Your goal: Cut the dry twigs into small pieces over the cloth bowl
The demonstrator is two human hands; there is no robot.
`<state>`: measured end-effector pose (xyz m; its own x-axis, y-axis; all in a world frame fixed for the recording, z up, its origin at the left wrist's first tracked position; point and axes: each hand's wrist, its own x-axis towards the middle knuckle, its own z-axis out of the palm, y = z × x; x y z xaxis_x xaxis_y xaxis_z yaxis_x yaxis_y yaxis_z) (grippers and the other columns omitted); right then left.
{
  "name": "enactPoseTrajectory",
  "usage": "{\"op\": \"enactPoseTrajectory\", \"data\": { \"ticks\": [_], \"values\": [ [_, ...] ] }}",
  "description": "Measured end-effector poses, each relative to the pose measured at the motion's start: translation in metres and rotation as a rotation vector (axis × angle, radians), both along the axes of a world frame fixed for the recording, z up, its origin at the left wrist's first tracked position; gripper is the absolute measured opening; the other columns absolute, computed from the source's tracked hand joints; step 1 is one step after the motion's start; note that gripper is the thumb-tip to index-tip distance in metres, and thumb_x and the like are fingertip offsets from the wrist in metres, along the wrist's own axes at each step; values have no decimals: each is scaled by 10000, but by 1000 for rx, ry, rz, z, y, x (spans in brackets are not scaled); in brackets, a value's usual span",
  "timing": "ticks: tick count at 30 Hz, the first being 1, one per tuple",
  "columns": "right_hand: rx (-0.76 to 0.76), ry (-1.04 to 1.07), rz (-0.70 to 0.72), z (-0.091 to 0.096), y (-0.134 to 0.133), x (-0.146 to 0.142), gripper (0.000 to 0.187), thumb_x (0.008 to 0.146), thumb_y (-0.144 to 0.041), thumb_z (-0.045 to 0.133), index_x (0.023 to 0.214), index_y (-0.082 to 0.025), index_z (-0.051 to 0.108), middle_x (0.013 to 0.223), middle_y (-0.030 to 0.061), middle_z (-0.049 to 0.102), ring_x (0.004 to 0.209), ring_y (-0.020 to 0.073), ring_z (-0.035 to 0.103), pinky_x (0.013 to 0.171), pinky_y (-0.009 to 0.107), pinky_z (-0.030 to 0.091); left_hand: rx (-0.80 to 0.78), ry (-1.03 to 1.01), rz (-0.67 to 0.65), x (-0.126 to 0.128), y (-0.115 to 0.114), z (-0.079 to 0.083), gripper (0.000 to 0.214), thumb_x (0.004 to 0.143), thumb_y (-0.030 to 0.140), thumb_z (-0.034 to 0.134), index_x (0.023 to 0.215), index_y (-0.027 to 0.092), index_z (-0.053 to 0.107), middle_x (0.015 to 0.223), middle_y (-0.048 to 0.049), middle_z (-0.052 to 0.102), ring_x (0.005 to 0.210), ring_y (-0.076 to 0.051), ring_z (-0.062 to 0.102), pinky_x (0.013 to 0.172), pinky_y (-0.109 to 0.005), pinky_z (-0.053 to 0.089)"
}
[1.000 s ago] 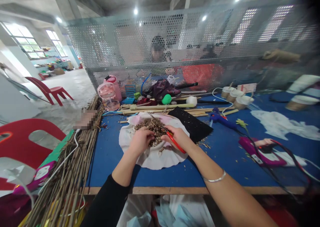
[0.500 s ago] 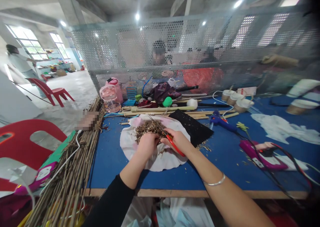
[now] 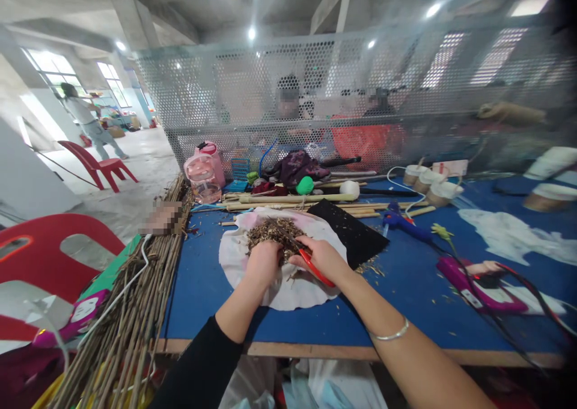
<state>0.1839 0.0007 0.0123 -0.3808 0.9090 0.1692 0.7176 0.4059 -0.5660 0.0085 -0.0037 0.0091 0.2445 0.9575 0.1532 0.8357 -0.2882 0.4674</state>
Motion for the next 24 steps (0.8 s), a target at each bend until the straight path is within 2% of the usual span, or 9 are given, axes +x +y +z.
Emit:
{"op": "enactPoseTrajectory", "data": {
  "ticks": [3,5,9,12,16,20,24],
  "values": [
    [-15,-4,-2,0,-1,0,443,741,-509,571,1053,-197,594,716,49,664,636,189,598,562,247,407,-11,-221,96,-5,5,-3,191,753,152,546,861,166,703,876,-110,691,833,-221,618,796,-319,436],
    [-17,-9,-4,1,-1,-1,444,742,-510,568,1053,-194,594,699,47,661,629,190,597,561,248,407,-61,-468,190,-8,9,-4,186,720,162,604,886,158,689,838,-91,690,775,-195,618,772,-309,455],
    [10,-21,-29,0,-1,-2,459,745,-521,562,1059,-188,595,721,61,670,667,205,613,603,264,421,-366,-1171,323,-13,17,-3,166,729,153,625,893,127,631,673,-32,637,556,-89,566,597,-212,487],
    [13,-10,-71,-1,0,-2,486,745,-542,554,1081,-191,587,763,70,679,702,213,625,626,272,431,-513,-1560,325,-13,19,2,65,752,68,589,802,106,602,713,-37,630,581,-47,573,578,-132,483],
    [23,9,-99,-3,0,-2,512,740,-568,551,1096,-201,579,804,71,684,745,221,632,656,280,441,-556,-1723,366,-9,17,5,105,777,15,539,808,102,589,795,-56,636,669,-58,613,600,-118,502],
    [38,13,-114,-5,0,-3,523,746,-578,538,1105,-199,572,795,69,683,741,225,635,651,283,446,-552,-1732,421,-6,16,9,108,807,53,508,842,105,596,844,-67,649,717,-85,633,622,-147,523],
    [51,-4,-132,-6,0,-4,535,746,-581,537,1119,-198,568,810,74,686,755,228,635,663,288,447,-607,-1705,398,-6,14,15,135,802,84,507,880,111,614,884,-68,660,716,-80,627,608,-138,512]
  ]
}}
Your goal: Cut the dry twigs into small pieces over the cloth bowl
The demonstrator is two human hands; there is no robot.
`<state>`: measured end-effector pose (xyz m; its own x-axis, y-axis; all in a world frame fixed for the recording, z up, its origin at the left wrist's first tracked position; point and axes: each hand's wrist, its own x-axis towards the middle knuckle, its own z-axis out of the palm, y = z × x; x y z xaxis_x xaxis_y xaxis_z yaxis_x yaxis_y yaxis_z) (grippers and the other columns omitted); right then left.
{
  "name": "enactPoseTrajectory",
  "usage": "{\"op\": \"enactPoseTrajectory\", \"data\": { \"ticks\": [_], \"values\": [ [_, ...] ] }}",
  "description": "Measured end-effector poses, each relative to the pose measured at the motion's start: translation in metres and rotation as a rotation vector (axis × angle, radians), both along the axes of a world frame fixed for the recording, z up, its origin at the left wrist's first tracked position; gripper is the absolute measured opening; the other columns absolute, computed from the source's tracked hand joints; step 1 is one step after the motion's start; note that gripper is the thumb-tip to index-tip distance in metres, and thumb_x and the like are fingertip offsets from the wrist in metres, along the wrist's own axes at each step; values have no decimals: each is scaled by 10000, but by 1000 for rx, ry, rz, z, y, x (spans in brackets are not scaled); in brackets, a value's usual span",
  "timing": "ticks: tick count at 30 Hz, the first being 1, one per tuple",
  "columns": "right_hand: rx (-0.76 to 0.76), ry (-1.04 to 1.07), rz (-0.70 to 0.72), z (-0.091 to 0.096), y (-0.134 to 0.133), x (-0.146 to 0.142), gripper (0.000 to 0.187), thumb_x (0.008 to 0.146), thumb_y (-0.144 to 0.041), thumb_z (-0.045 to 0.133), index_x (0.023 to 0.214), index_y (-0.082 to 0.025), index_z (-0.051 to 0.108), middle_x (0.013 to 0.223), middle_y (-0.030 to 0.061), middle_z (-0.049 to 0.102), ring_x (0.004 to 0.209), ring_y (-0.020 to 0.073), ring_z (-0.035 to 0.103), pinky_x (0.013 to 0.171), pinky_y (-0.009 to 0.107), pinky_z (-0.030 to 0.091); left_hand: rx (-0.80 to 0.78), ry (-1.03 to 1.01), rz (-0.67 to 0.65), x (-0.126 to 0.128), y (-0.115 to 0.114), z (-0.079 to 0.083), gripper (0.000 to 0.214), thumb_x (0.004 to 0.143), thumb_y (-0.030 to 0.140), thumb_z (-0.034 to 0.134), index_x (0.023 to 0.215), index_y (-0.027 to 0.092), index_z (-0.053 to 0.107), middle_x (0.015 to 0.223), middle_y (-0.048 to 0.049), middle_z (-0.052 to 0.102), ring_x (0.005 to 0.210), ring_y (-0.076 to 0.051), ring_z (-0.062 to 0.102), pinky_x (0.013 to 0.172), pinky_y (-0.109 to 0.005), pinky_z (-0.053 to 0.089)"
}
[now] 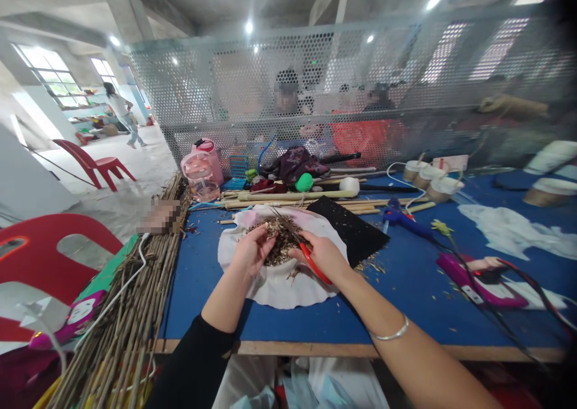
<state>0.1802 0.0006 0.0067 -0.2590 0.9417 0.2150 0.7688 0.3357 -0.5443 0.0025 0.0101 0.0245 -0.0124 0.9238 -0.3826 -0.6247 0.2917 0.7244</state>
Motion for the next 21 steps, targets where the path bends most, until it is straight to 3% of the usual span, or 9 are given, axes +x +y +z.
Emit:
{"op": "enactPoseTrajectory", "data": {
  "ticks": [6,9,13,16,21],
  "values": [
    [-25,-15,12,4,-2,-1,513,751,-562,540,1107,-193,571,813,78,687,748,226,634,647,278,437,51,35,0,0,-2,-4,75,737,111,612,811,124,606,767,-25,640,634,-53,592,607,-141,503],
    [-19,-20,13,4,-1,-1,524,747,-567,541,1108,-188,569,799,76,684,733,222,632,640,274,428,122,113,-11,0,-2,-10,130,666,112,684,769,108,604,670,-7,607,560,-38,557,569,-135,482],
    [-23,-41,21,4,-3,-1,511,735,-577,551,1074,-196,579,725,54,667,665,204,616,588,259,397,158,253,-20,1,-2,-14,271,613,240,739,813,98,625,654,-10,605,530,-46,541,568,-176,478],
    [-23,-81,36,6,-7,-3,503,701,-577,591,1053,-219,579,723,39,658,661,197,607,571,252,370,172,331,-41,1,-2,-16,266,633,299,704,807,111,629,632,1,591,520,-48,521,553,-179,462],
    [34,-113,78,10,-13,-8,546,664,-553,640,1098,-236,543,964,59,640,873,220,590,689,281,393,289,570,-85,0,-1,-18,144,688,277,588,707,135,608,575,18,562,479,-57,480,464,-160,393]
  ]
}}
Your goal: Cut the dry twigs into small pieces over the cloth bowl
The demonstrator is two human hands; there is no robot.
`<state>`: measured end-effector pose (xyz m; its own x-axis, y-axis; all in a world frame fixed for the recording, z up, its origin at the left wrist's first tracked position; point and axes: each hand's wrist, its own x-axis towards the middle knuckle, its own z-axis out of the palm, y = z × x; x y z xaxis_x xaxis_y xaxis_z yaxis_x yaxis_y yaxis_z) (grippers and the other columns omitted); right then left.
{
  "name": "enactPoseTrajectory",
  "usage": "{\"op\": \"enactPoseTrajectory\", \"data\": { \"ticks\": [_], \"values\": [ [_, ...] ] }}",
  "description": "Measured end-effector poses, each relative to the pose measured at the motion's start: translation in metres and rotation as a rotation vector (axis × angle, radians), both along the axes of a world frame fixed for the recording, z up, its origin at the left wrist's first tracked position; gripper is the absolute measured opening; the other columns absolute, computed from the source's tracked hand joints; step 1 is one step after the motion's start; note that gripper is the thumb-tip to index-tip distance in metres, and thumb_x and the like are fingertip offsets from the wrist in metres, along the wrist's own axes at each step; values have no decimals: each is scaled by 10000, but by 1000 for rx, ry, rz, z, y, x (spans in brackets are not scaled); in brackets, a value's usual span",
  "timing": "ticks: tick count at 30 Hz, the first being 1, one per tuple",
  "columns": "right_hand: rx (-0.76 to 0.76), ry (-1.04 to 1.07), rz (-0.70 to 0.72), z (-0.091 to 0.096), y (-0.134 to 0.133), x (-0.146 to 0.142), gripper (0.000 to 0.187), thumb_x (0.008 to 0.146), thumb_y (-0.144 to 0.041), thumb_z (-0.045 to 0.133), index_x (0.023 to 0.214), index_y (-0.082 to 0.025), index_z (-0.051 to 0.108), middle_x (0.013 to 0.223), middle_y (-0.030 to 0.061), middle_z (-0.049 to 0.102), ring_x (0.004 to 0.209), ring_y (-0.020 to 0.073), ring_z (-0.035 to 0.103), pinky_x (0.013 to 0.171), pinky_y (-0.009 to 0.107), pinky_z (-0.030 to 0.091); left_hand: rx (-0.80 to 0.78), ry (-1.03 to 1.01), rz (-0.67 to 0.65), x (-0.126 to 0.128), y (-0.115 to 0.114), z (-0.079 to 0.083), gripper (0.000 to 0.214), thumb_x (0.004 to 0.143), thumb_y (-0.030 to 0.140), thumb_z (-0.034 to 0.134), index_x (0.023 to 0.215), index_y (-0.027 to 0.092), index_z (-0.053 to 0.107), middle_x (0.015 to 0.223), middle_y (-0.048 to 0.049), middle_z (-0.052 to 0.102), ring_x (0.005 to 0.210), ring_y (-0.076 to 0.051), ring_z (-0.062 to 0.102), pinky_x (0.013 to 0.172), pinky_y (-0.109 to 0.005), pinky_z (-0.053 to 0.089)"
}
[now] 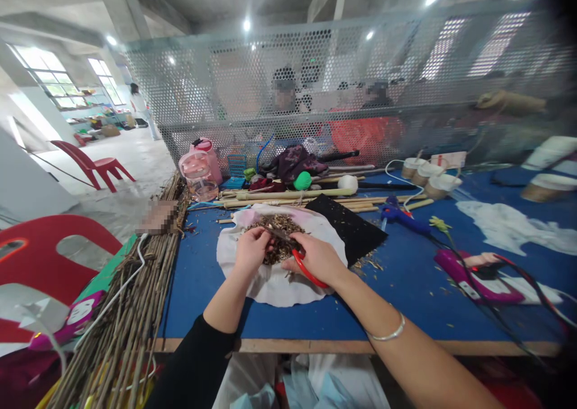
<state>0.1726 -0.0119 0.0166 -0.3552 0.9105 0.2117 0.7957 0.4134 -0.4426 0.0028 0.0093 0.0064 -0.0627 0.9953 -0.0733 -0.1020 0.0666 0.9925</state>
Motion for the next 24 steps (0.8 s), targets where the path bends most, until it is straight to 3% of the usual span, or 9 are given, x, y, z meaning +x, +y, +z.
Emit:
{"op": "enactPoseTrajectory", "data": {
  "ticks": [8,15,24],
  "values": [
    [22,27,-3,-3,2,0,621,649,-530,664,1167,-215,529,1072,92,615,993,251,560,809,336,409,97,270,5,3,-8,9,144,678,236,508,573,148,550,509,21,538,469,-84,462,457,-188,345],
    [-23,81,36,-5,2,1,499,650,-538,656,1039,-230,605,763,30,655,695,192,596,620,270,418,177,384,-15,-4,-5,-3,223,712,294,499,539,155,519,475,28,494,448,-80,410,445,-191,299],
    [-100,116,48,-14,6,3,438,692,-559,609,976,-226,635,649,16,632,593,168,573,550,239,393,67,300,-59,-4,-6,1,229,699,315,529,540,151,550,450,34,474,425,-77,394,438,-196,286]
  ]
}}
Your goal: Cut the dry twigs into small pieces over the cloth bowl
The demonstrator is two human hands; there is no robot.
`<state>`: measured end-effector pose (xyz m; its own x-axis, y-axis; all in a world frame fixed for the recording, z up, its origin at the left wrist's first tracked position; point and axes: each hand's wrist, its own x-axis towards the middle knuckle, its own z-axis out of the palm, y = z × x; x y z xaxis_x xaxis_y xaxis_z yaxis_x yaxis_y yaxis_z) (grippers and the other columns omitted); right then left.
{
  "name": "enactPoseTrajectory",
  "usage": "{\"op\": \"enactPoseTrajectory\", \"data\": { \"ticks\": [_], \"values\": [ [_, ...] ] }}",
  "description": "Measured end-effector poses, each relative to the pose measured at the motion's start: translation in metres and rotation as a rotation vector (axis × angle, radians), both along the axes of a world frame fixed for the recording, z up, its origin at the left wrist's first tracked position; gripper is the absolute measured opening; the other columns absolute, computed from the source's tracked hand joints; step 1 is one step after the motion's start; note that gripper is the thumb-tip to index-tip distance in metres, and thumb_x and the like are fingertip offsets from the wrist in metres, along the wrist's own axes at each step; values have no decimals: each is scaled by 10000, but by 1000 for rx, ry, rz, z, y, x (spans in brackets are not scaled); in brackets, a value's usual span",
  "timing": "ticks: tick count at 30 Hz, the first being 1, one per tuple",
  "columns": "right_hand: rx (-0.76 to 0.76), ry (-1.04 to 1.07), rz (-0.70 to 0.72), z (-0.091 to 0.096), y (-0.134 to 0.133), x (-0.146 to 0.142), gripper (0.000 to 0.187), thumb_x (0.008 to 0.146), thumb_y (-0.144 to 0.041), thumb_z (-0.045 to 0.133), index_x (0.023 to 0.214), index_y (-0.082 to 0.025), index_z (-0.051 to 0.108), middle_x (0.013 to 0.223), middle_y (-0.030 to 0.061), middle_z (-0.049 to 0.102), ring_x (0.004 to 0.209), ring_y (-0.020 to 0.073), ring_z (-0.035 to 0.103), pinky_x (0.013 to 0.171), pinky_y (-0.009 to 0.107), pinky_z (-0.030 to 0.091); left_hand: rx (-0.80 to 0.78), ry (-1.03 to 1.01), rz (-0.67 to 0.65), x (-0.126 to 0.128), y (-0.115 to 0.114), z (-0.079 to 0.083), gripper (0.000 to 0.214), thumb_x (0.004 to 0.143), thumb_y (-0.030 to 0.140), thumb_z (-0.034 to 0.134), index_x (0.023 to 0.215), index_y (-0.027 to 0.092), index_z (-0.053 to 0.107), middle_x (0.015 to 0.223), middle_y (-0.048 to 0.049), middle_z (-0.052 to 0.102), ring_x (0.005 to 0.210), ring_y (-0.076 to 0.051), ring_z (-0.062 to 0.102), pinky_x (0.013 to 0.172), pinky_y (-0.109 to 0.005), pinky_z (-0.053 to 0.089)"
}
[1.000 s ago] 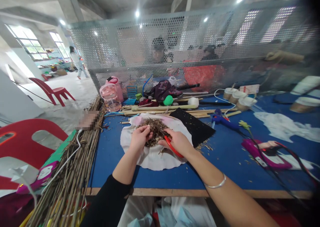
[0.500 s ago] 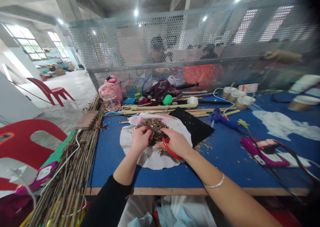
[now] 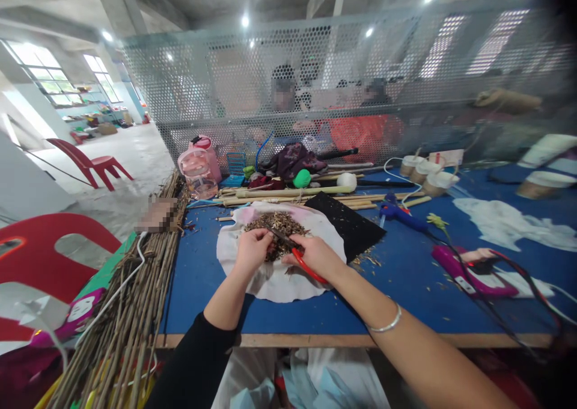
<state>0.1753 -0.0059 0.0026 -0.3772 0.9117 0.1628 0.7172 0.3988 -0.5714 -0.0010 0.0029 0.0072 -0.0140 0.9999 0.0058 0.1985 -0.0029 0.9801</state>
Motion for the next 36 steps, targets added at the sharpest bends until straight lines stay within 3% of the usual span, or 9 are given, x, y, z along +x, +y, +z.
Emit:
{"op": "enactPoseTrajectory", "data": {
  "ticks": [7,14,19,26,31,36],
  "values": [
    [65,-47,-27,7,-1,-1,489,730,-566,569,1078,-224,582,795,51,671,721,205,617,630,263,413,-60,-185,47,3,6,-5,156,691,268,545,719,135,619,522,25,527,454,-76,446,462,-187,331],
    [130,-141,-44,8,-2,-3,664,636,-615,632,1163,-222,534,1085,96,616,1002,257,561,814,342,420,-1,2,106,4,0,7,175,663,222,513,711,123,649,519,13,560,475,-98,474,475,-200,351],
    [173,-134,-28,7,2,-1,692,603,-564,691,1165,-185,547,1049,113,613,1007,258,548,847,353,417,77,84,109,5,-3,9,266,641,195,497,812,112,684,565,5,595,509,-100,477,477,-194,341],
    [154,-154,-69,11,-1,-1,602,613,-587,667,1117,-271,573,993,40,654,916,230,601,754,311,445,77,152,112,4,-4,7,143,639,218,499,557,131,577,466,27,513,443,-79,399,428,-192,279],
    [138,-166,-80,10,-2,-1,563,625,-597,650,1075,-263,600,896,37,677,837,218,616,684,276,431,9,138,83,3,-3,8,148,627,215,499,498,147,521,438,29,498,412,-71,382,423,-196,262],
    [92,-163,-63,8,-3,-1,515,648,-585,636,1045,-257,614,783,29,675,711,189,611,601,246,392,-65,77,42,-1,2,-2,157,636,256,519,521,150,533,450,20,521,407,-74,395,425,-199,267]
  ]
}}
